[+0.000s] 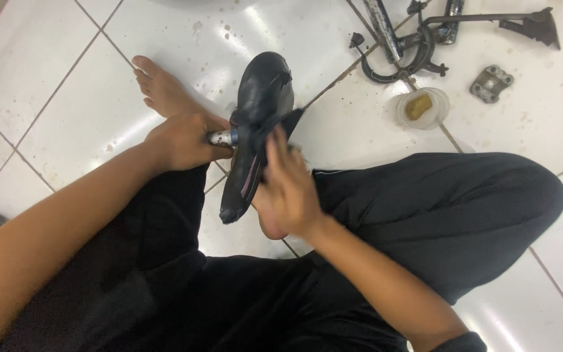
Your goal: Polishing a bicycle seat and its metal post using a cloth and cleaning solution while sitting on the floor.
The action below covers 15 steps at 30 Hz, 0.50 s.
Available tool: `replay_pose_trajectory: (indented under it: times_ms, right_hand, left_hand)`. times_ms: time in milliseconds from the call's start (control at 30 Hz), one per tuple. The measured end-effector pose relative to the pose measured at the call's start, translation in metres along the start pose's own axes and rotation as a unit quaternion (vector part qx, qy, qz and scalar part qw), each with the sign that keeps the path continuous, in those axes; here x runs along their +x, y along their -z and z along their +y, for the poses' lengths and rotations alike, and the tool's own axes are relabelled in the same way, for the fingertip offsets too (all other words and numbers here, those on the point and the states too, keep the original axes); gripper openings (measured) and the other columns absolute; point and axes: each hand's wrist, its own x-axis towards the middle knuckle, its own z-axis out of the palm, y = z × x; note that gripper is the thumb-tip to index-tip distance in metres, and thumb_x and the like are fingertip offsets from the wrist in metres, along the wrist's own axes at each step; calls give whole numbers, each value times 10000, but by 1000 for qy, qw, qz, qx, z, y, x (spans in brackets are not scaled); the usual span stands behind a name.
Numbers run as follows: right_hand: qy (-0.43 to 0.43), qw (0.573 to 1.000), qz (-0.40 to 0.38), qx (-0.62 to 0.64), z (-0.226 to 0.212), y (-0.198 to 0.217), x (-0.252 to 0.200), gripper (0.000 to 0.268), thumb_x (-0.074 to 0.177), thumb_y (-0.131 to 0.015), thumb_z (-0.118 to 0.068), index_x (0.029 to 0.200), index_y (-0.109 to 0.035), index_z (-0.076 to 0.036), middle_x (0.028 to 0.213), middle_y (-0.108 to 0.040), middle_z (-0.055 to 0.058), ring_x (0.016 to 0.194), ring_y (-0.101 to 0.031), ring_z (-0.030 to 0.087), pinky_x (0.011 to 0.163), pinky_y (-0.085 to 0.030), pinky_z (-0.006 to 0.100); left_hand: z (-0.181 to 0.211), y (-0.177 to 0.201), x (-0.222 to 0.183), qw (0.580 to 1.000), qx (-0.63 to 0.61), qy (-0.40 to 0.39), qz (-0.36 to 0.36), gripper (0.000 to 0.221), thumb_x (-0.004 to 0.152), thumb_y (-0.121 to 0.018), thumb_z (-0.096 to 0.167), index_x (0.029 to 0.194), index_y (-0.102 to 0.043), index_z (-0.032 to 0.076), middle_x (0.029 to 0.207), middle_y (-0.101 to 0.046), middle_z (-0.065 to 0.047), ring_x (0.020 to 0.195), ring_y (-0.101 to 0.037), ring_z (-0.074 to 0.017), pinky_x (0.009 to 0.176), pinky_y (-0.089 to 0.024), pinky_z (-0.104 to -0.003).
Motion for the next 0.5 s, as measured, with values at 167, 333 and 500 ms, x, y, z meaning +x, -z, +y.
replay_pose_trajectory:
  times_ms: [167,333,500]
  right_hand:
    - [58,997,-49,-10,9,9,-2,525,1025,-514,-59,1540,-418,-41,1622,-323,279,1227,-587,354,1025,-445,406]
    - [31,999,-27,17,36,23,28,514,1132,-380,-60,1622,-303,-196,1669,-284,154,1499,-415,300,1193,-341,404]
    - [70,997,-16,33,-19,33,26,362,996,-519,-75,1325,-670,-52,1316,-679,224,903,-743,276,798,-554,380]
  left_hand:
    - [-1,0,-1,1000,9,-13,-4,259,920,-720,366,911,-807,122,585,-650,-68,542,-615,-231,597,-455,-326]
    - [1,-2,9,999,25,-13,20,275,918,-719,381,863,-796,123,537,-613,-40,485,-589,-204,560,-438,-305]
    - [-20,-10,15,996,38,-60,55,368,961,-708,367,920,-771,7,614,-646,-111,479,-570,-190,520,-451,-298]
